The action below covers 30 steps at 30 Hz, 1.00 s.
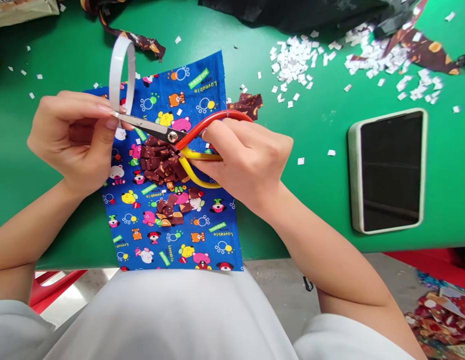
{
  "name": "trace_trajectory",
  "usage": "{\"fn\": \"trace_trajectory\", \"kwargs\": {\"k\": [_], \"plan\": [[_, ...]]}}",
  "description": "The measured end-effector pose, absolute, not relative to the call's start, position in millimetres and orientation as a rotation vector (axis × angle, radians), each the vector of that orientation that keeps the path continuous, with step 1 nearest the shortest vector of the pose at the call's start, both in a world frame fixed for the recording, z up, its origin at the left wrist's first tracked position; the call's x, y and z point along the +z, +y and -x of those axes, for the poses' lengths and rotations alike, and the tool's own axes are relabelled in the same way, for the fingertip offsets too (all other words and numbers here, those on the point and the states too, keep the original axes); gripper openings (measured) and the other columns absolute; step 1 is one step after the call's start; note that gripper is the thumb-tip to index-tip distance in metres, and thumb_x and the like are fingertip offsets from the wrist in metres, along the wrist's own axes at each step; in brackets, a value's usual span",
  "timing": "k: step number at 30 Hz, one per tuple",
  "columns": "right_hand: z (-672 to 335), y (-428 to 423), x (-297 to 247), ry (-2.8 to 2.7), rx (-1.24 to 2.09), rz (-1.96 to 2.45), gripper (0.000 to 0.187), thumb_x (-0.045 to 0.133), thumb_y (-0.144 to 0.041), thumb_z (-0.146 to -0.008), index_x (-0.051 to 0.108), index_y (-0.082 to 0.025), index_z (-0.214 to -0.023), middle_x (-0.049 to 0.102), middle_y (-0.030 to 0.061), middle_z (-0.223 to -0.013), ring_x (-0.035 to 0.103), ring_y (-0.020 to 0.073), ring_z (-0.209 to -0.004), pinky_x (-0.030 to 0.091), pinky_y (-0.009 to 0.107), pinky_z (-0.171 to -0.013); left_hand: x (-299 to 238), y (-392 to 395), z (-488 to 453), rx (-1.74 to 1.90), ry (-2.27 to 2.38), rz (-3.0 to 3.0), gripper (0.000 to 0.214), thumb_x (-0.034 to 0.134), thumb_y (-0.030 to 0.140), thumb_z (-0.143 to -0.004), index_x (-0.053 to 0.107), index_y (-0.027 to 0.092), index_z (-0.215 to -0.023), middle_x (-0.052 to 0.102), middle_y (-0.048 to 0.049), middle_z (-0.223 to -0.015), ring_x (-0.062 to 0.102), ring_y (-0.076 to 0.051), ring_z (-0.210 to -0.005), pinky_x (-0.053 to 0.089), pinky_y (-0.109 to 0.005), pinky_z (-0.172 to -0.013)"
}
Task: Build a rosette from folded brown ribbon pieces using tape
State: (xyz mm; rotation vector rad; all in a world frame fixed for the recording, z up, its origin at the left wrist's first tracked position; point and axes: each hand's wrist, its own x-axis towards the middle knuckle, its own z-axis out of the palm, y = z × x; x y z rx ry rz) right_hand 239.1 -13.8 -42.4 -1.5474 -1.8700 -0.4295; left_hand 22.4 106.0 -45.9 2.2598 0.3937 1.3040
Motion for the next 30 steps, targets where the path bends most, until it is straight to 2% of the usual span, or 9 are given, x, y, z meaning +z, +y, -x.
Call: {"fn": "trace_trajectory", "kwargs": {"k": [2,6,9,12,15,17,20,25,30], "plan": [[-239.6,-14.8,-45.0,-1.869,-0.375,1.617,0.02,0.062,-0.035,-0.084,0.053,-0.024,-0.07,0.056,-0.0042,-0.056,0.051,0.011,-0.05,0.034,0.026,-0.046,-47.7,106.4,-23.3,1.379,0.383,-2.26,0.025,0.061,0.0,-0.085,0.066,0.017,-0.102,0.07,0.0016,-0.084,0.073,-0.011,-0.083,0.062,-0.02,-0.07],[-240.7,-16.2,-47.0,-1.863,-0.269,1.697,0.018,0.063,-0.036,-0.083,0.055,-0.023,-0.073,0.06,-0.0031,-0.059,0.054,0.0122,-0.052,0.034,0.028,-0.048,-50.5,110.1,-23.9,1.485,0.369,-2.236,0.023,0.061,0.004,-0.087,0.065,0.019,-0.104,0.069,0.0023,-0.084,0.072,-0.009,-0.079,0.059,-0.018,-0.063],[-241.6,-15.9,-47.3,-1.796,-0.231,1.731,0.02,0.064,-0.038,-0.083,0.055,-0.022,-0.076,0.062,-0.0022,-0.061,0.055,0.0128,-0.053,0.034,0.029,-0.048,-45.7,119.2,-17.4,1.503,0.416,-2.417,0.023,0.062,0.004,-0.086,0.066,0.019,-0.104,0.071,0.0022,-0.083,0.071,-0.011,-0.088,0.059,-0.021,-0.074],[-243.5,-15.4,-49.4,-1.744,-0.222,1.805,0.024,0.063,-0.044,-0.085,0.056,-0.021,-0.082,0.065,0.0006,-0.07,0.059,0.0151,-0.059,0.037,0.03,-0.053,-39.8,134.6,-4.8,1.137,0.406,-2.757,0.021,0.069,0.015,-0.085,0.066,0.017,-0.106,0.074,-0.0016,-0.1,0.069,-0.013,-0.096,0.055,-0.025,-0.081],[-246.8,-14.7,-52.6,-1.75,-0.21,1.858,0.026,0.059,-0.045,-0.088,0.058,-0.02,-0.091,0.067,0.0049,-0.081,0.061,0.0189,-0.07,0.043,0.033,-0.061,-39.5,149.0,5.8,0.697,0.633,-2.722,0.018,0.056,0.025,-0.095,0.066,0.015,-0.106,0.072,-0.0053,-0.104,0.065,-0.015,-0.101,0.053,-0.029,-0.085],[-249.2,-13.8,-53.1,-1.778,-0.16,1.884,0.026,0.056,-0.044,-0.09,0.058,-0.019,-0.095,0.066,0.0077,-0.087,0.06,0.0217,-0.078,0.045,0.037,-0.068,-40.4,152.4,7.9,0.604,0.61,-2.761,0.021,0.051,0.026,-0.097,0.066,0.014,-0.106,0.069,-0.0064,-0.11,0.063,-0.016,-0.105,0.051,-0.032,-0.088],[-250.7,-12.4,-48.9,-1.826,-0.136,1.853,0.026,0.054,-0.042,-0.092,0.059,-0.018,-0.1,0.064,0.0108,-0.096,0.058,0.0249,-0.09,0.046,0.043,-0.076,-37.4,144.6,2.7,0.737,0.517,-2.844,0.017,0.058,0.023,-0.093,0.065,0.015,-0.107,0.067,-0.006,-0.115,0.062,-0.016,-0.107,0.051,-0.031,-0.089],[-238.6,-18.6,-34.2,-1.912,-0.207,1.613,0.014,0.058,-0.035,-0.09,0.059,-0.021,-0.09,0.064,0.0061,-0.091,0.058,0.0215,-0.086,0.047,0.043,-0.079,-23.5,110.3,-18.7,1.051,0.502,-2.604,0.011,0.063,0.011,-0.086,0.068,0.017,-0.093,0.071,0.0001,-0.085,0.064,-0.008,-0.077,0.05,-0.021,-0.066],[-218.3,-29.3,-31.6,-1.983,0.044,1.734,0.022,0.056,-0.045,-0.089,0.061,-0.024,-0.089,0.065,0.0082,-0.093,0.057,0.0243,-0.087,0.047,0.046,-0.082,-16.8,78.0,-33.2,0.971,0.569,-2.209,0.017,0.068,0.007,-0.078,0.068,0.022,-0.084,0.071,0.0017,-0.077,0.065,-0.011,-0.067,0.053,-0.026,-0.058]]}}
